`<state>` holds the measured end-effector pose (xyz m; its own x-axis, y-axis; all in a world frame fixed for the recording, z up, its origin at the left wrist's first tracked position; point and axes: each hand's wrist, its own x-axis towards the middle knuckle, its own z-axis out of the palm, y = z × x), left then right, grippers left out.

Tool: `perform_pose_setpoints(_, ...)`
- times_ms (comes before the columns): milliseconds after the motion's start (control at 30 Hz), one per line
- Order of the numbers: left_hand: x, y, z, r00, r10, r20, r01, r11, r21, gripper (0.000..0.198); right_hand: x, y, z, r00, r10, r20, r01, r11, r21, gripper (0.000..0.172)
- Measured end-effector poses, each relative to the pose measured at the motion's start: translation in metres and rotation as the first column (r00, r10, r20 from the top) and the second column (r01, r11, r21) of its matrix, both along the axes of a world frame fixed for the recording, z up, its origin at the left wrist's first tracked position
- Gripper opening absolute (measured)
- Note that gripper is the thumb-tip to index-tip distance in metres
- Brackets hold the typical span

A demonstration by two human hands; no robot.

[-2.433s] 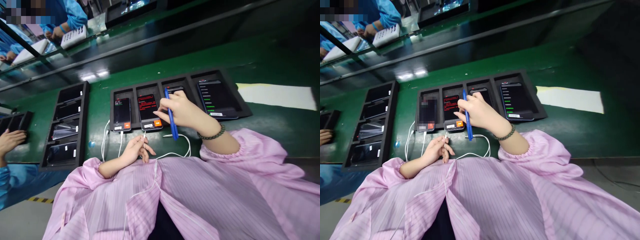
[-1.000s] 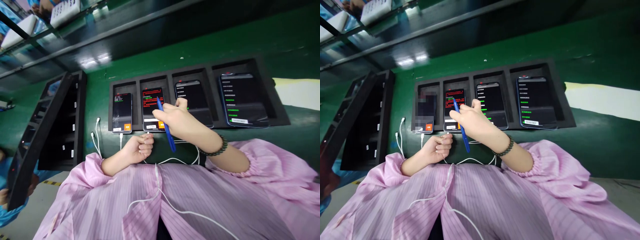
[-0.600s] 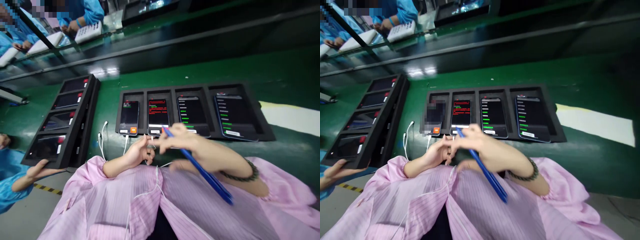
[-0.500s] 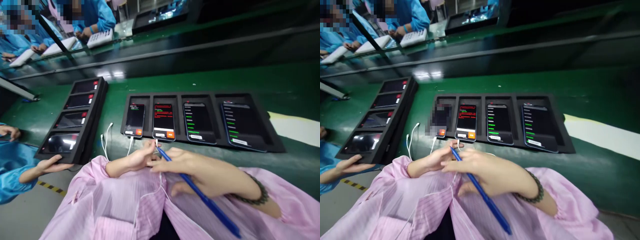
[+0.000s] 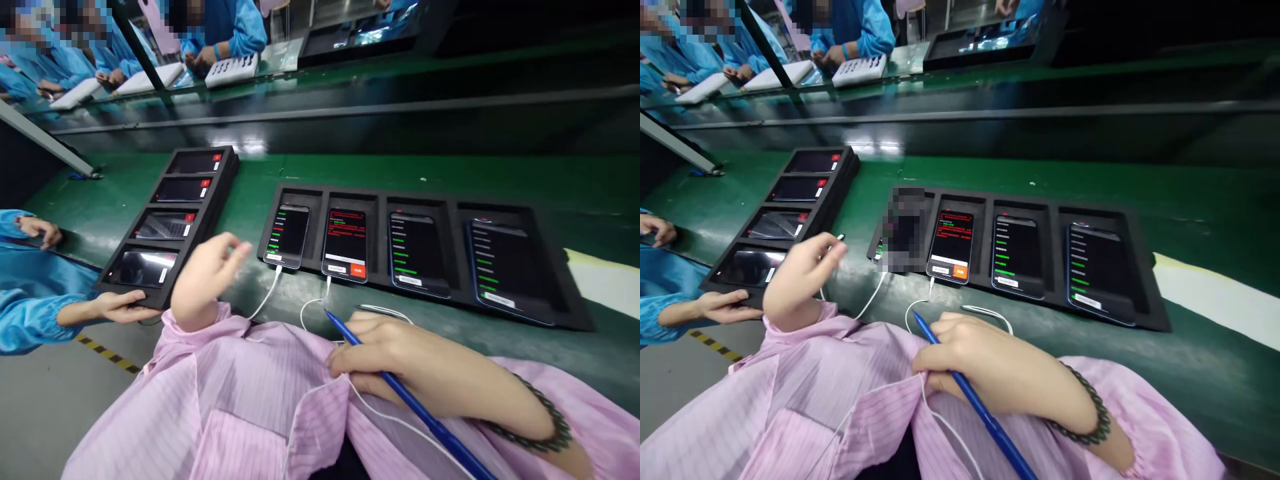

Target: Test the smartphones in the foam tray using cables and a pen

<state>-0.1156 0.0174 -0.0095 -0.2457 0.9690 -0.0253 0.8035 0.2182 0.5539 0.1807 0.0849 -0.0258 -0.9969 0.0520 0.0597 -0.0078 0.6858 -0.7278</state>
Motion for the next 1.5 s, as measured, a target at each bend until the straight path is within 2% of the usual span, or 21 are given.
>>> perform_pose_setpoints(33,-0.007,0.000,-0.001,0.974,0.213,-0.076,-0.215,0.976,-0.026,0.039,0.000,0.001,0.001,0.999,0.016,-0.043,-0.017,1.000,-0.026,0.022)
perform_pose_setpoints(67,-0.014,0.000,-0.004,0.920,0.363,-0.145,-0.375,0.925,-0.064,0.043,-0.001,0.001,0.002,0.996,0.022,-0.090,-0.026,0.999,-0.040,0.022)
perform_pose_setpoints(100,-0.019,0.000,-0.008,0.876,0.442,-0.194,-0.467,0.877,-0.111,0.044,-0.002,0.001,0.001,0.990,0.020,-0.136,-0.027,0.999,-0.047,0.023)
perform_pose_setpoints(133,-0.022,0.000,-0.012,0.857,0.468,-0.214,-0.503,0.850,-0.157,0.045,-0.003,0.002,0.000,0.983,0.011,-0.183,-0.020,0.999,-0.047,0.024)
perform_pose_setpoints(200,-0.026,-0.001,-0.021,0.863,0.465,-0.198,-0.500,0.842,-0.201,0.041,-0.006,0.002,-0.006,0.968,-0.016,-0.250,0.006,0.999,-0.040,0.028)
perform_pose_setpoints(300,-0.027,-0.003,-0.030,0.846,0.497,-0.193,-0.527,0.834,-0.161,0.038,-0.011,0.001,-0.015,0.957,-0.052,-0.284,0.054,0.999,0.000,0.033)
perform_pose_setpoints(433,-0.025,-0.009,-0.030,0.798,0.559,-0.225,-0.595,0.790,-0.147,0.039,-0.011,0.002,-0.018,0.951,-0.070,-0.300,0.087,0.995,0.042,0.033)
perform_pose_setpoints(533,-0.024,-0.014,-0.030,0.769,0.576,-0.277,-0.628,0.760,-0.166,0.039,-0.006,0.003,-0.014,0.956,-0.068,-0.286,0.058,0.997,-0.045,0.027)
perform_pose_setpoints(600,-0.023,-0.018,-0.033,0.762,0.574,-0.301,-0.635,0.753,-0.170,0.038,-0.001,0.003,-0.012,0.955,-0.042,-0.293,0.000,0.990,-0.140,0.026)
perform_pose_setpoints(700,-0.021,-0.023,-0.042,0.795,0.515,-0.321,-0.586,0.789,-0.185,0.037,0.003,0.004,-0.012,0.951,-0.003,-0.309,-0.070,0.972,-0.223,0.024)
perform_pose_setpoints(833,-0.010,-0.030,-0.059,0.831,0.389,-0.398,-0.474,0.869,-0.141,0.036,0.002,0.011,-0.021,0.991,-0.027,-0.134,0.012,0.993,-0.116,0.027)
perform_pose_setpoints(933,0.000,-0.035,-0.071,0.847,0.391,-0.361,-0.442,0.895,-0.066,0.035,0.000,0.015,-0.030,1.000,0.009,0.026,-0.008,0.998,-0.063,0.026)
perform_pose_setpoints(1033,0.005,-0.039,-0.079,0.865,0.409,-0.291,-0.431,0.902,-0.013,0.036,-0.002,0.017,-0.037,0.994,0.045,0.095,-0.039,0.997,-0.062,0.025)
perform_pose_setpoints(1167,0.000,-0.035,-0.086,0.899,0.411,-0.150,-0.411,0.911,0.032,0.035,-0.002,0.017,-0.044,1.000,0.010,0.018,-0.010,0.999,-0.040,0.028)
perform_pose_setpoints(1300,-0.006,-0.022,-0.091,0.909,0.417,-0.006,-0.416,0.907,0.070,0.028,-0.002,0.013,-0.047,0.996,-0.010,-0.090,0.007,0.999,-0.035,0.030)
perform_pose_setpoints(1500,-0.012,-0.004,-0.092,0.907,0.413,0.084,-0.421,0.900,0.117,0.028,0.003,0.002,-0.044,0.960,-0.040,-0.278,0.071,0.992,0.100,0.032)
